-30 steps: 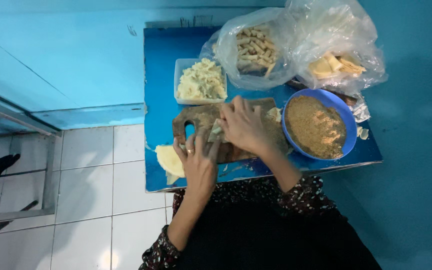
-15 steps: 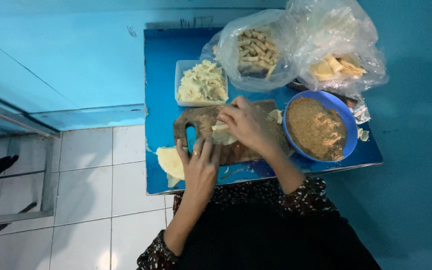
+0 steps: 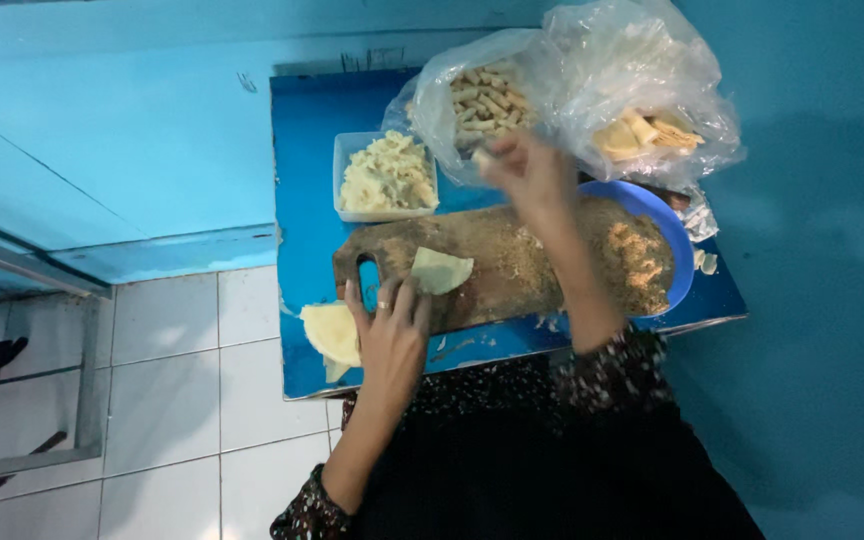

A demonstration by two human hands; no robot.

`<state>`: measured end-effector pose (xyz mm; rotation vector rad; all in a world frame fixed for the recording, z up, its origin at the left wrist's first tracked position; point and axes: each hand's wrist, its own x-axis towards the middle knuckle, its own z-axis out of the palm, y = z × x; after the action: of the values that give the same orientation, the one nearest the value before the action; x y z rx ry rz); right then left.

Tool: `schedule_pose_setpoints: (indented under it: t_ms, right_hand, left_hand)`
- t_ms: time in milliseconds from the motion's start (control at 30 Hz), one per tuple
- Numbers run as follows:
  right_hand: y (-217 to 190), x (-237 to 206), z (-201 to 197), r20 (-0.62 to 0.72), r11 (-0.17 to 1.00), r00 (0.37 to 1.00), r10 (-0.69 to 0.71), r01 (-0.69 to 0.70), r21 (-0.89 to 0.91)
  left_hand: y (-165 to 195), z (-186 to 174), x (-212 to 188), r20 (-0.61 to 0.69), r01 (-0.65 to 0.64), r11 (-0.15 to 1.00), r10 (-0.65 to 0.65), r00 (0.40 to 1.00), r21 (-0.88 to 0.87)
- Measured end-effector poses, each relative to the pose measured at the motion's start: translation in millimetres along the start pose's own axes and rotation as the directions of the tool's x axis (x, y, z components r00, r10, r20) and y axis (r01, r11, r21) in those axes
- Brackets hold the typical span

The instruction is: The person cuts a large flat sheet of dough on a wooden cutting board with a knife, slicing it into smaller pieces. They then fold and roll the cut pieces by hand and place the finished pieces into a plastic bag on the table.

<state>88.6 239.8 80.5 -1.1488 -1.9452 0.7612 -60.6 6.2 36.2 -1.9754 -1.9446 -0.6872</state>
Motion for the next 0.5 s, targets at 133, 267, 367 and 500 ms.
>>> schedule_pose_setpoints:
  t_ms: [133, 267, 367, 500]
  right_hand:
    - [-13.8, 26.0, -14.4, -0.102, 0.971, 0.990, -0.098, 0.073, -0.227]
    - [-13.0, -5.4, -47.3, -0.089, 0.995, 0.994, -0.055, 0.047, -0.091]
    - [8.7, -53.6, -90.4, 0.159, 0.921, 0.978, -0.138, 0.185, -0.343]
    - [42.1, -107.3, -106.2, 0.301, 0.640, 0.878, -0.372, 0.478, -0.602]
  left_hand:
    - [3.5, 1.0, 2.4, 0.046, 0.001, 1.000, 0.000, 0.999, -0.011]
    - [1.5, 11.0, 5.9, 0.019, 0.018, 0.999, -0.017, 1.000, -0.048]
    - [-6.5, 21.4, 17.1, -0.016, 0.147, 0.980, -0.146, 0.989, 0.132]
    - [-0.6, 22.5, 16.3, -0.034, 0.327, 0.945, -0.326, 0.945, 0.031]
